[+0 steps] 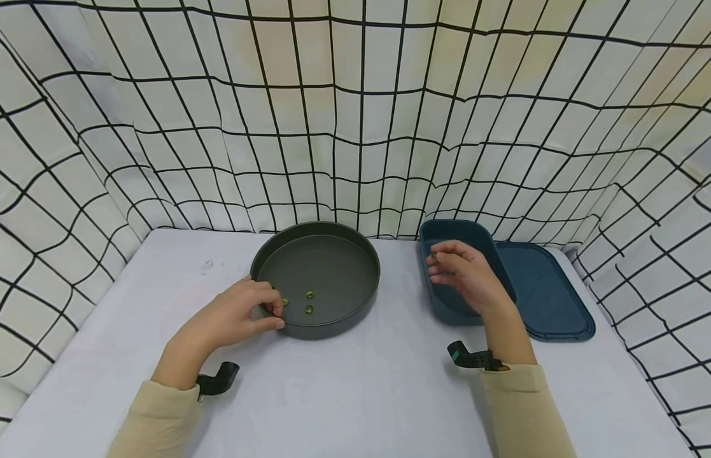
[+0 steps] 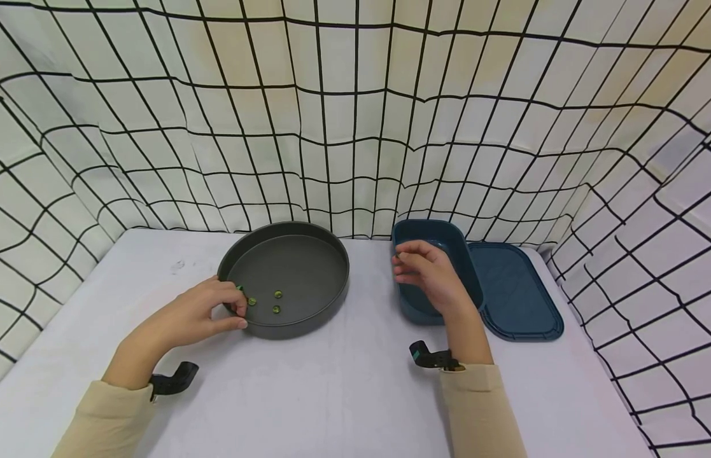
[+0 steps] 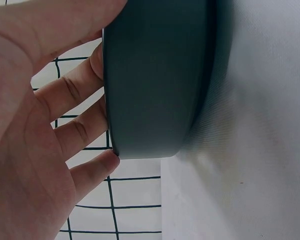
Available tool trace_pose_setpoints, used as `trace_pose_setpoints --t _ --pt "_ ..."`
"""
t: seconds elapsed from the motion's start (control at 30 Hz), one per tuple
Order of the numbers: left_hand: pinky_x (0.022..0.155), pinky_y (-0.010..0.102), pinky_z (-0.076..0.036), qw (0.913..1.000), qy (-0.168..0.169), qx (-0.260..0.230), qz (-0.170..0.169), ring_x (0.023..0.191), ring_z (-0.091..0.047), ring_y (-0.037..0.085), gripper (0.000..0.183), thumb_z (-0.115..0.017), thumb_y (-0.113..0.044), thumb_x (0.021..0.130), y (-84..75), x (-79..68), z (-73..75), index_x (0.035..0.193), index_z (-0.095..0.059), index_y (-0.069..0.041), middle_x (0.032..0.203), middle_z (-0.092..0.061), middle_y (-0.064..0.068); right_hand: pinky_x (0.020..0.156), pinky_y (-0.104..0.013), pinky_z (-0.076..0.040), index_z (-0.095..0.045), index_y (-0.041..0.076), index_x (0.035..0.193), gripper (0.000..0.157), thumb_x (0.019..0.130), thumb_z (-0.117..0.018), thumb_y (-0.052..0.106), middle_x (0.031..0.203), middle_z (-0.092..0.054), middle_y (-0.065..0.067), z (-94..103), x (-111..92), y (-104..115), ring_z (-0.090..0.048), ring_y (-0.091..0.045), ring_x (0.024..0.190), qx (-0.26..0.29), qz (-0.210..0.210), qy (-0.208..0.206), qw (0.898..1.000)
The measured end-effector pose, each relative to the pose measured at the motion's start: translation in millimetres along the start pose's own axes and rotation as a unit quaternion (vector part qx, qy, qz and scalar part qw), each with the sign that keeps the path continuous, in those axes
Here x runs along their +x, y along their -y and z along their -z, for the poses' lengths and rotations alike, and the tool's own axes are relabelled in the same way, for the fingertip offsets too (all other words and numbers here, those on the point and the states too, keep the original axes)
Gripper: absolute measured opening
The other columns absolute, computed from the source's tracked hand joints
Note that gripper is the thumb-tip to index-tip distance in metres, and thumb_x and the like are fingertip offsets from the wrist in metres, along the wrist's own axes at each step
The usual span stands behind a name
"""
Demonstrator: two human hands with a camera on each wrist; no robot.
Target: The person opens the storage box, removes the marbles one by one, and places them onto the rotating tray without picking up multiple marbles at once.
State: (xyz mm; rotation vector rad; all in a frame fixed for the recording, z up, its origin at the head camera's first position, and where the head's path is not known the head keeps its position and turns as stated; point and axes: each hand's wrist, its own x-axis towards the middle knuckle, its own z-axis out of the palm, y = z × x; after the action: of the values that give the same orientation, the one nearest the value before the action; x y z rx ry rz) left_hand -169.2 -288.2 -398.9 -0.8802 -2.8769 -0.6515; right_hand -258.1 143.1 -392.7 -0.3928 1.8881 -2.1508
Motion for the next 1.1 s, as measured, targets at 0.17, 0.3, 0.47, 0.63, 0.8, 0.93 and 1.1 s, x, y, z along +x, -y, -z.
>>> trace_pose_setpoints --t 0.17,0.3,0.47,0.63,0.8,0.93,1.1 --pt "0.087 0.039 -0.043 1.0000 -0.002 0.000 0.002 0.089 -0.057 0.010 0.025 -0.085 -0.023 0.080 1.2 -0.7 -0.1 0.082 -0.062 -0.033 0.084 -0.057 -0.020 0.076 -0.027 -0.058 -0.061 0.007 0.110 0.011 0.102 -0.054 0.007 0.097 -0.067 -0.004 -14.7 3.8 2.0 -0.068 -0.013 0.085 0.052 -0.009 0.027 0.998" --pt "0.087 0.039 -0.043 1.0000 0.000 -0.004 0.000 0.088 -0.056 0.011 0.025 -0.085 -0.023 0.080 1.9 -0.3 -0.7 0.082 -0.062 -0.033 0.084 -0.057 -0.020 0.076 -0.026 -0.058 -0.061 0.008 0.108 0.010 0.102 -0.054 0.006 0.097 -0.067 -0.004 -30.0 9.7 6.7 -0.068 -0.014 0.083 0.068 -0.014 0.041 0.997" --pt "0.086 0.038 -0.044 1.0000 0.002 -0.003 -0.001 0.088 -0.057 0.009 0.025 -0.085 -0.023 0.080 1.6 -1.7 -0.7 0.082 -0.062 -0.033 0.084 -0.057 -0.021 0.077 -0.027 -0.058 -0.061 0.009 0.108 0.010 0.102 -0.053 0.006 0.098 -0.065 -0.007 -55.7 21.9 17.7 -0.066 -0.015 0.082 0.090 0.003 0.051 0.995" --pt "0.084 0.036 -0.044 1.0000 0.001 -0.006 -0.002 0.087 -0.057 0.010 0.025 -0.085 -0.024 0.080 1.8 -2.4 -2.7 0.082 -0.062 -0.032 0.085 -0.058 -0.019 0.076 -0.026 -0.058 -0.062 0.010 0.106 0.014 0.102 -0.050 0.004 0.096 -0.064 -0.007 -79.7 32.4 22.5 -0.064 -0.014 0.079 0.136 0.022 0.049 0.989" --pt "0.084 0.036 -0.044 1.0000 -0.001 -0.008 -0.005 0.088 -0.057 0.010 0.024 -0.085 -0.024 0.079 0.6 -1.3 -4.5 0.082 -0.062 -0.032 0.087 -0.060 -0.019 0.076 -0.026 -0.058 -0.061 0.009 0.106 0.012 0.102 -0.051 0.005 0.095 -0.064 -0.007 -93.6 39.3 14.0 -0.065 -0.014 0.079 0.148 0.000 0.041 0.988" --pt "0.086 0.038 -0.044 0.9999 -0.003 -0.008 -0.006 0.088 -0.056 0.009 0.024 -0.085 -0.023 0.080 -0.6 -0.1 -2.9 0.083 -0.063 -0.033 0.085 -0.057 -0.021 0.076 -0.027 -0.058 -0.060 0.006 0.109 0.010 0.101 -0.055 0.006 0.095 -0.065 -0.007 -98.9 41.7 3.5 -0.066 -0.015 0.081 0.110 -0.022 0.038 0.993" --pt "0.087 0.039 -0.044 1.0000 -0.004 -0.003 -0.004 0.088 -0.056 0.010 0.024 -0.085 -0.023 0.080 -0.4 -0.5 0.4 0.082 -0.063 -0.033 0.084 -0.057 -0.021 0.078 -0.028 -0.058 -0.058 0.001 0.113 0.015 0.100 -0.057 0.008 0.095 -0.065 -0.008 -102.5 43.2 -8.5 -0.067 -0.016 0.082 0.068 -0.035 0.044 0.996"
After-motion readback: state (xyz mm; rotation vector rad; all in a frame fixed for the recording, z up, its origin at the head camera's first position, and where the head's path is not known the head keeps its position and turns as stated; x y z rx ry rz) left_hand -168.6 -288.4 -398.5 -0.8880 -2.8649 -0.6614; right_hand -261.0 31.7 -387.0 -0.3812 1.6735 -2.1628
